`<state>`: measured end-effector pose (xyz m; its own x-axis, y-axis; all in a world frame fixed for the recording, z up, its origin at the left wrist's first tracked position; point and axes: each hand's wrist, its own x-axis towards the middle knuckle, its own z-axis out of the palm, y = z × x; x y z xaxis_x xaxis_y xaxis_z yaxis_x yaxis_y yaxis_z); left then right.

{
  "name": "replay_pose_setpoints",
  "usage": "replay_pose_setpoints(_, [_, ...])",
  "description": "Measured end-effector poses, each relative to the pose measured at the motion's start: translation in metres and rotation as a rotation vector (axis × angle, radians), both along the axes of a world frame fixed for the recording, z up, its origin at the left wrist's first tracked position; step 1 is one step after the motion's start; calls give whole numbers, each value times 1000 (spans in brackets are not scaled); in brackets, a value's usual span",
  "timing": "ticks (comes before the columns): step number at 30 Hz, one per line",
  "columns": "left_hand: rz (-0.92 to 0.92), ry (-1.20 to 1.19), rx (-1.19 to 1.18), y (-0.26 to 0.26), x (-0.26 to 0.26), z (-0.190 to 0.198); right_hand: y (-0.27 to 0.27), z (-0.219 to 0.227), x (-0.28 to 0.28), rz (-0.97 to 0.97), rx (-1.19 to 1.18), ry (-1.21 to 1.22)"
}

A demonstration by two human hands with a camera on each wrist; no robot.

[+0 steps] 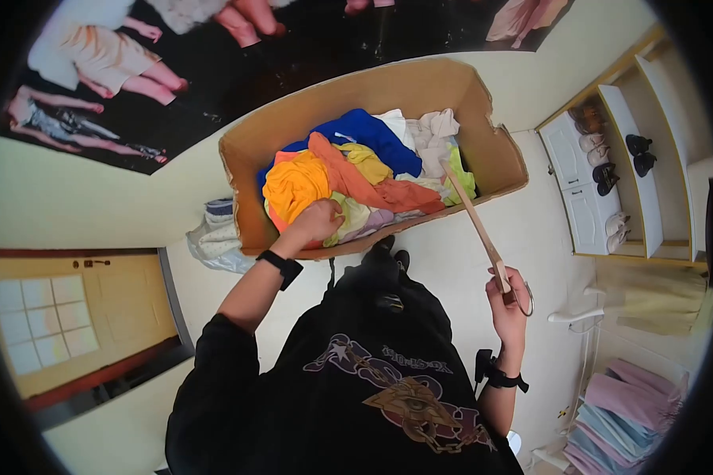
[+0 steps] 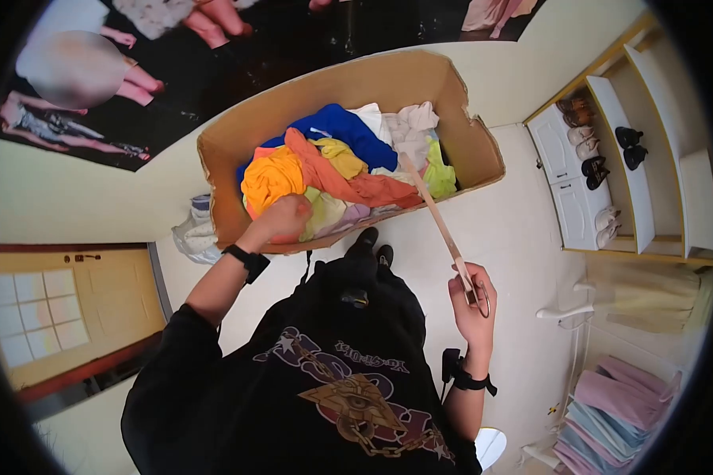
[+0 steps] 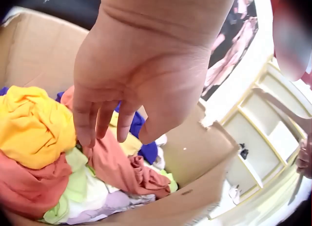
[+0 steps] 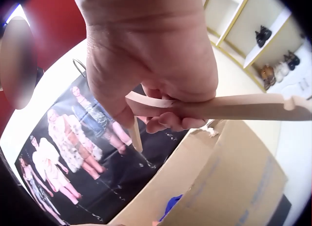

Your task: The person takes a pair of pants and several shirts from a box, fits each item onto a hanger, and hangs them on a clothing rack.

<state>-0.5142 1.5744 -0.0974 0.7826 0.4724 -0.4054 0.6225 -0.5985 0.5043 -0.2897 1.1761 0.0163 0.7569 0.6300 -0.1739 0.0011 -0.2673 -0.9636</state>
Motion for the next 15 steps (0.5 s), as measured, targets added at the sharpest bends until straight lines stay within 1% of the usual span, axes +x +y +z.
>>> replay_pose_setpoints(2, [80, 148, -86, 33, 17, -30, -3, 11, -1, 27, -217, 0])
replay_pose_setpoints(3, [161, 151, -145, 47, 24, -53, -1, 17, -5, -8, -226, -10])
replay_pose_setpoints(4, [130, 159, -163, 59, 25, -83, -1, 19, -10, -36, -247, -2])
replay_pose_setpoints(5, [197, 178, -190, 71, 27, -116, -1, 22, -15, -89, -243, -28])
replay_pose_setpoints(6, [263, 195, -217, 80, 33, -138, -1, 23, -19, -141, -240, -58])
replay_pose_setpoints(7, [260, 230, -170, 83, 41, -143, -1, 21, -22, -169, -245, -117])
replay_pose_setpoints(8, [259, 141, -180, 82, 43, -148, -1, 24, -23, -193, -265, -121])
replay_pose_setpoints(10, [260, 176, -35, 87, 50, -165, 4, 34, -29, -313, -386, 64])
replay_pose_setpoints(11, [310, 160, 62, 88, 53, -173, 5, 30, -33, -344, -358, 34])
replay_pose_setpoints(12, [297, 168, 49, 82, 53, -164, 7, 32, -36, -355, -374, 40])
replay_pose_setpoints(14, [452, -329, -9, 71, 65, -108, 13, 33, -37, -378, -382, 55])
replay_pose_setpoints(15, [440, -334, -11, 66, 70, -89, 12, 30, -39, -375, -386, 39])
